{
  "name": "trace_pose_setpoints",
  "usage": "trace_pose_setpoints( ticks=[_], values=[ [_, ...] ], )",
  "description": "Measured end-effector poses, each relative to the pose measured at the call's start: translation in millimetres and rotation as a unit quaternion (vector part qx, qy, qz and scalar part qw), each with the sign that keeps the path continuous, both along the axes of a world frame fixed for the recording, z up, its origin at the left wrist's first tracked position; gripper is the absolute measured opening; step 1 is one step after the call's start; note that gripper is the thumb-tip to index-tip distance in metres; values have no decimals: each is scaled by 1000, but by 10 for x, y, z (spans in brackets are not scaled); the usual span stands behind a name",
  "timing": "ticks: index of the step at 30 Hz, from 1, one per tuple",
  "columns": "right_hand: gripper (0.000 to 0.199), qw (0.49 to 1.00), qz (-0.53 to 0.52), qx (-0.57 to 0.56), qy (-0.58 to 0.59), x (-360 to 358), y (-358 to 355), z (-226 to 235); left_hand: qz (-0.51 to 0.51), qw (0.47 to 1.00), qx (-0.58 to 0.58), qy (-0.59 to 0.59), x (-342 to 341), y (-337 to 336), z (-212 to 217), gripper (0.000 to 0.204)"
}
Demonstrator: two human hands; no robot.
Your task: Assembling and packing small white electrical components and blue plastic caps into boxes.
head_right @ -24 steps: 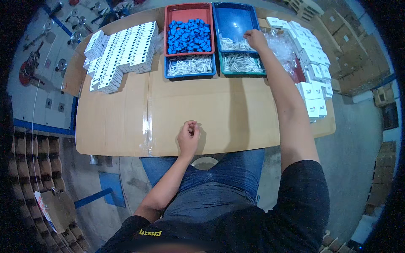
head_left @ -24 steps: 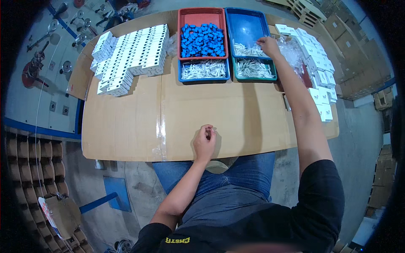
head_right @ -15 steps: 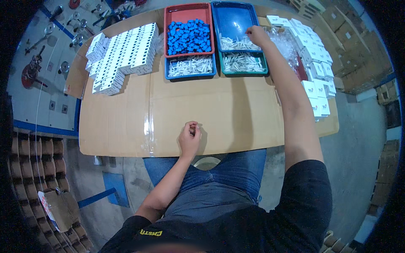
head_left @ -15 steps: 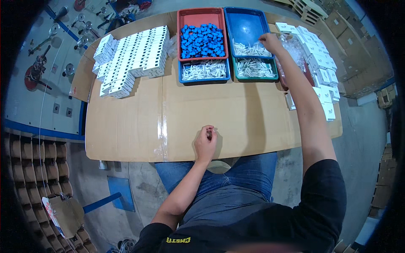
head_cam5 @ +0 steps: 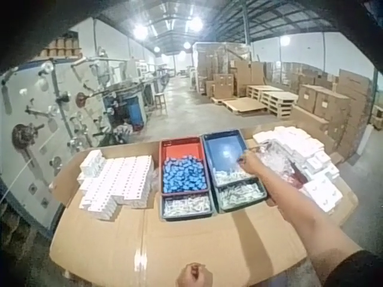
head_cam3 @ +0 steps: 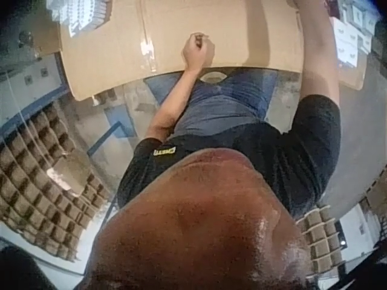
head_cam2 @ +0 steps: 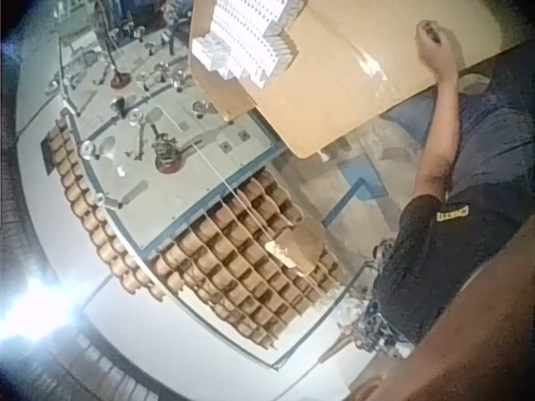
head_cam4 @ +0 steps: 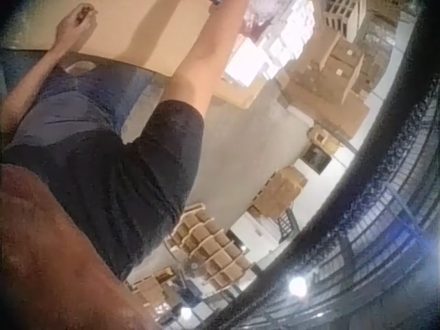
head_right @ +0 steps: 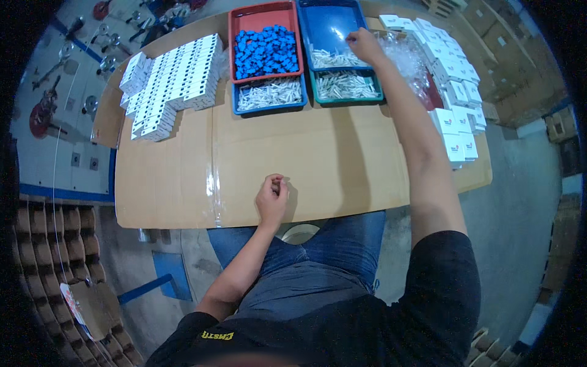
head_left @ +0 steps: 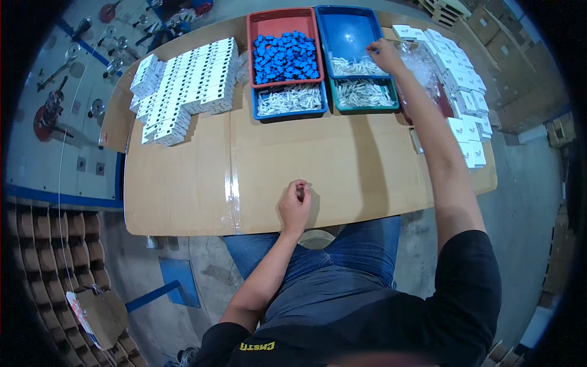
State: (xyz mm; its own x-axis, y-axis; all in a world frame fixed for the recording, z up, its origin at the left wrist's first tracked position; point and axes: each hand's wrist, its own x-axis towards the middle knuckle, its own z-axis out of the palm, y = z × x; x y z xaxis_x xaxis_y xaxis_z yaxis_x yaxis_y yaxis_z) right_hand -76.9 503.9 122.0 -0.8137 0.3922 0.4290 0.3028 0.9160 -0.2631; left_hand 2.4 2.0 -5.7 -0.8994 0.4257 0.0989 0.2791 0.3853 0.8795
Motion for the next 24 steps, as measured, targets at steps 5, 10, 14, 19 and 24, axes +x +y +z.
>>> trace_pose_setpoints(
  ticks=[5, 10, 14, 19, 24],
  values=[
    [24, 983, -84, -143, 80, 372, 56, -452, 4, 1000, 6, -20, -10, 18, 6, 13],
    [39, 856, -250, -430, 144, 1159, 595, -359, -10, 999, 35, -36, 28, 66, -63, 13],
    [62, 835, -216, -462, 207, 1549, 335, -74, -25, 999, 25, -41, 84, -22, 0, 13],
    [25, 845, -94, -508, 135, 2386, -1146, 65, -423, 901, -50, -82, 367, -286, 434, 18],
    [24, 720, -154, -670, 95, 3999, -2529, -432, -480, 841, -130, -212, 469, -368, 80, 23]
  ],
)
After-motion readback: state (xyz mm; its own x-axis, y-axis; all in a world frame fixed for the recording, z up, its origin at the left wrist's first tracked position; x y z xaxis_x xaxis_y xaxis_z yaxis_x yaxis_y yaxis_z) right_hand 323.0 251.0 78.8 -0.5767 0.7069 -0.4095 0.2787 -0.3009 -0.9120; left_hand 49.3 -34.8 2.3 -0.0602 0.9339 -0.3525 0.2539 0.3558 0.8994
